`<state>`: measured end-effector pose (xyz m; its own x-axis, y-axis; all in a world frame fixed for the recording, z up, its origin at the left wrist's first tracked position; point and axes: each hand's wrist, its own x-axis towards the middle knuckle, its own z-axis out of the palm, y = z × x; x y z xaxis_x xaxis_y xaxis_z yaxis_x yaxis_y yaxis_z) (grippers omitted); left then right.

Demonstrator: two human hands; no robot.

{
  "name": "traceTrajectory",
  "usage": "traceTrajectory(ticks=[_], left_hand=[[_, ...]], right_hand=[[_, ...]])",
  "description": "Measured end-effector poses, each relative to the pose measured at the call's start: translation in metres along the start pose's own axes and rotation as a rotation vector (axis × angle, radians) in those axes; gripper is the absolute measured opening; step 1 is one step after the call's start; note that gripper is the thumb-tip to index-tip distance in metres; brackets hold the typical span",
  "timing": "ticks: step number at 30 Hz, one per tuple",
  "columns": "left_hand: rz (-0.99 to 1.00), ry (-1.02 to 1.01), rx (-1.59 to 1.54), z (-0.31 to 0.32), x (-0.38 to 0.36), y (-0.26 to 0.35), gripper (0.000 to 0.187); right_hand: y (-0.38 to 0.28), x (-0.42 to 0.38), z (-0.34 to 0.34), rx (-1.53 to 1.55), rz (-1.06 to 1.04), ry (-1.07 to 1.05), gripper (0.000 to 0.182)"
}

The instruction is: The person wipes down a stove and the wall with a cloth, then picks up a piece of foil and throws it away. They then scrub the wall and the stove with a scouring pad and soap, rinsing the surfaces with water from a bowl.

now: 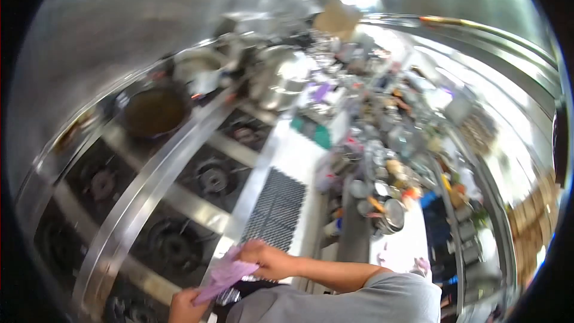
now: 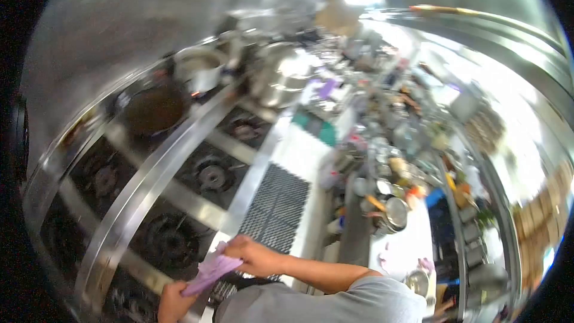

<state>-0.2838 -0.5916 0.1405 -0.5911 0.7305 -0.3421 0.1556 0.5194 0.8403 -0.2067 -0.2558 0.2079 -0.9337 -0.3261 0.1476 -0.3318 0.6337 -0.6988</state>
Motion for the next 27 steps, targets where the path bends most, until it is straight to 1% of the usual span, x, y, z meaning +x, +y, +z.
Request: traceTrajectory(ticks=[1,2,3,4,5,6,7,8,9,10,11,13,14,16,17,18,19,20,22,24,25,26,27], left_hand=[[0.016,-0.011,-0.210,0.014,0.003,-0.028,0.034],[0.083,-0.065,-0.178,0.009,0.004,-0.019,0.032],[0.159,-0.021,-0.193,0.006,0.016,-0.029,0.033],[0.241,0.037,-0.202,0.014,0.015,-0.039,0.033],[0.255,0.020,-0.206,0.006,0.012,-0.031,0.033],[0.219,-0.119,-0.545,-0.013,0.007,-0.013,0.030],[0.169,-0.261,-0.878,-0.025,0.005,0.004,0.028],[0.167,-0.278,-0.871,-0.021,0.004,0.023,0.028],[0.326,-0.234,-1.271,-0.009,-0.001,0.044,0.045],[0.471,-0.172,-1.660,0.000,-0.003,0.051,0.065],[0.310,-0.028,-1.700,0.018,0.015,0.030,0.064],[0.120,0.113,-1.683,0.061,0.049,-0.002,0.064],[0.173,-0.054,-1.758,0.079,0.053,-0.008,0.079],[0.245,-0.403,-1.873,0.091,0.043,-0.020,0.110],[0.194,-0.452,-1.850,0.088,0.034,-0.005,0.114],[0.144,-0.498,-1.833,0.086,0.029,0.007,0.118],[0.014,-0.519,-1.798,0.087,0.036,-0.021,0.110],[0.037,-0.571,-1.598,0.081,0.041,-0.032,0.095],[-0.056,-0.559,-1.431,0.075,0.056,-0.042,0.076],[-0.076,-0.402,-1.397,0.070,0.062,-0.038,0.062],[0.000,-0.384,-1.380,0.063,0.065,-0.033,0.053],[0.139,-0.161,-1.289,0.057,0.054,0.013,0.047],[0.260,-0.070,-1.274,0.051,0.043,0.047,0.048]], right_hand=[[-0.015,-0.011,0.001,0.125,0.190,-0.044,0.035],[-0.031,-0.021,0.002,0.274,0.370,-0.088,0.034],[-0.036,-0.017,-0.001,0.356,0.414,-0.023,0.032],[-0.039,-0.031,0.000,0.341,0.431,-0.003,0.032],[-0.036,-0.047,0.004,0.366,0.533,0.021,0.032],[-0.035,-0.059,0.005,0.395,0.632,0.046,0.031],[-0.037,-0.069,0.006,0.520,0.619,0.086,0.031],[-0.043,-0.077,0.004,0.522,0.627,0.103,0.031],[-0.050,-0.084,0.003,0.654,0.642,0.189,0.031],[-0.056,-0.088,0.010,0.799,0.652,0.283,0.032],[-0.056,-0.092,0.015,0.949,0.599,0.338,0.037],[-0.058,-0.097,0.028,1.181,0.625,0.395,0.048],[-0.063,-0.092,0.032,1.292,0.641,0.422,0.053],[-0.065,-0.092,0.046,1.350,0.610,0.441,0.061],[-0.060,-0.100,0.055,1.416,0.646,0.451,0.064],[-0.052,-0.110,0.067,1.469,0.788,0.521,0.056],[-0.047,-0.114,0.075,1.519,0.860,0.590,0.050],[-0.044,-0.118,0.081,1.562,0.935,0.654,0.045],[-0.038,-0.121,0.091,1.507,1.003,0.737,0.034],[-0.036,-0.116,0.091,1.484,0.966,0.779,0.031],[-0.044,-0.111,0.083,1.453,0.819,0.788,0.032],[-0.051,-0.107,0.074,1.410,0.673,0.792,0.033],[-0.055,-0.108,0.066,1.396,0.476,0.755,0.035]])
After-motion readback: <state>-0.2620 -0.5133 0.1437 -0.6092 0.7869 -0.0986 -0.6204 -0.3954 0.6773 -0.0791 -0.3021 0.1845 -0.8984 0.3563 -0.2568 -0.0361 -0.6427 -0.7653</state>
